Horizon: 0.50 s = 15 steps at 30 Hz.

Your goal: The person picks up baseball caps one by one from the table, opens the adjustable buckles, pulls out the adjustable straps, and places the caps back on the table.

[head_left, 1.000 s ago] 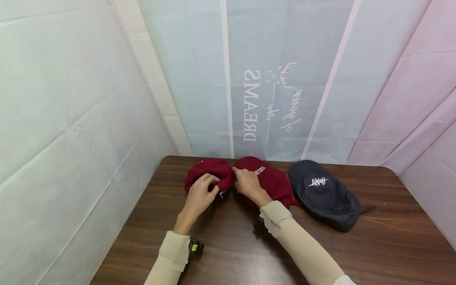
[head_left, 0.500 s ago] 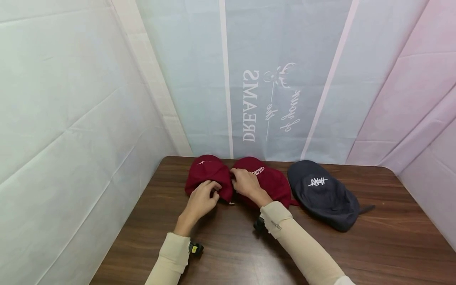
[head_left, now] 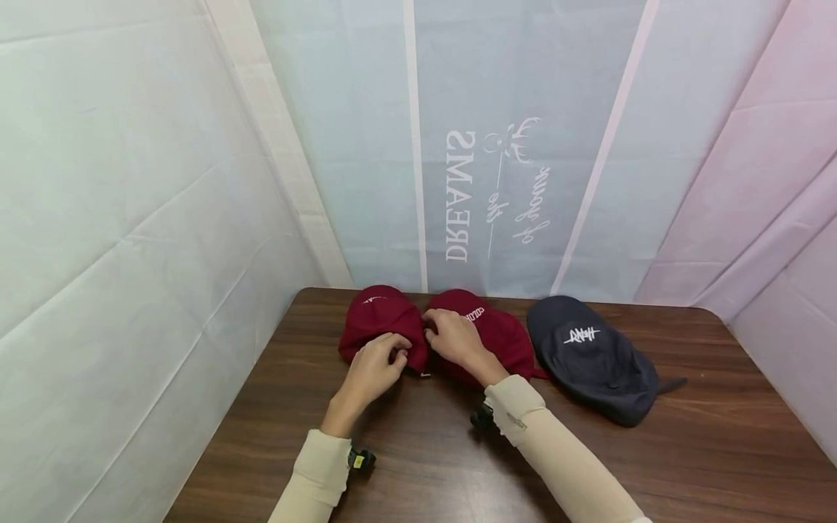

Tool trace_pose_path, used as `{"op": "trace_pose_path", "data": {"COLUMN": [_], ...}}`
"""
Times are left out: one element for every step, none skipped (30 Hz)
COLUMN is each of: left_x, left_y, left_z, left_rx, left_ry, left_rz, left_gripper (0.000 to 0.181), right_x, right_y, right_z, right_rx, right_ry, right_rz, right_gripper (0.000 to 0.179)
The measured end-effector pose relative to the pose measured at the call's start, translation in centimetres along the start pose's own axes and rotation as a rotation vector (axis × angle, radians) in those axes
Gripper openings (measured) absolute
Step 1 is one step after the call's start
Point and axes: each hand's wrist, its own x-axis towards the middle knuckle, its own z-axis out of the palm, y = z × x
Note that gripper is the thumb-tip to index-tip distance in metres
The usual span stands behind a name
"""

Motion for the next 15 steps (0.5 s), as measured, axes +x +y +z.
{"op": "trace_pose_path", "data": {"left_x": [0.1, 0.1, 0.2, 0.2, 0.3, 0.4, 0.4, 0.4, 0.5, 0.5, 0.6, 0.6, 0.7, 0.7, 0.8], "left_y": [0.1, 0.3, 0.4, 0.6, 0.7, 0.9, 1.0, 1.2, 1.3, 1.5, 1.6, 1.7, 1.9, 2.0, 2.1], "left_z": [0.0, 0.0, -0.1, -0.1, -0.1, -0.1, -0.1, -0.1, 0.0, 0.0, 0.1, 0.1, 0.2, 0.3, 0.4], "left_rx": [-0.007, -0.012, -0.019, -0.02, -0.024, -0.028, -0.03, -0.033, -0.038, -0.044, -0.051, -0.055, -0.059, -0.064, -0.066], "left_ry": [-0.005, -0.009, -0.015, -0.019, -0.023, -0.028, -0.031, -0.035, -0.039, -0.042, -0.045, -0.047, -0.05, -0.052, -0.054], "left_rz": [0.007, 0.014, 0.023, 0.031, 0.041, 0.051, 0.06, 0.07, 0.081, 0.09, 0.1, 0.109, 0.117, 0.122, 0.127], "left_gripper": [0.013, 0.013, 0.013, 0.013, 0.012, 0.013, 0.013, 0.013, 0.013, 0.013, 0.013, 0.013, 0.013, 0.014, 0.014], "right_x": [-0.1, -0.3, -0.4, -0.5, -0.7, -0.8, -0.9, -1.1, -1.2, -1.4, -1.5, -1.7, -1.9, -2.0, -2.2], "right_y": [0.0, 0.0, 0.0, 0.0, 0.0, 0.0, 0.1, 0.1, 0.1, 0.1, 0.2, 0.2, 0.2, 0.2, 0.2], "right_z": [-0.2, -0.4, -0.6, -0.8, -1.0, -1.2, -1.4, -1.6, -1.7, -1.9, -2.1, -2.3, -2.6, -2.8, -3.1], "right_rx": [0.005, 0.009, 0.014, 0.016, 0.015, 0.014, 0.014, 0.012, 0.012, 0.01, 0.008, 0.009, 0.011, 0.011, 0.012], "right_ry": [0.002, 0.003, 0.007, 0.012, 0.016, 0.02, 0.022, 0.024, 0.027, 0.029, 0.031, 0.034, 0.038, 0.041, 0.044], "right_rz": [0.001, 0.003, 0.002, 0.0, -0.002, -0.003, -0.004, -0.003, -0.004, -0.004, -0.004, -0.006, -0.009, -0.013, -0.019], "right_gripper": [0.026, 0.025, 0.025, 0.024, 0.023, 0.022, 0.021, 0.021, 0.021, 0.021, 0.02, 0.02, 0.02, 0.02, 0.02]}}
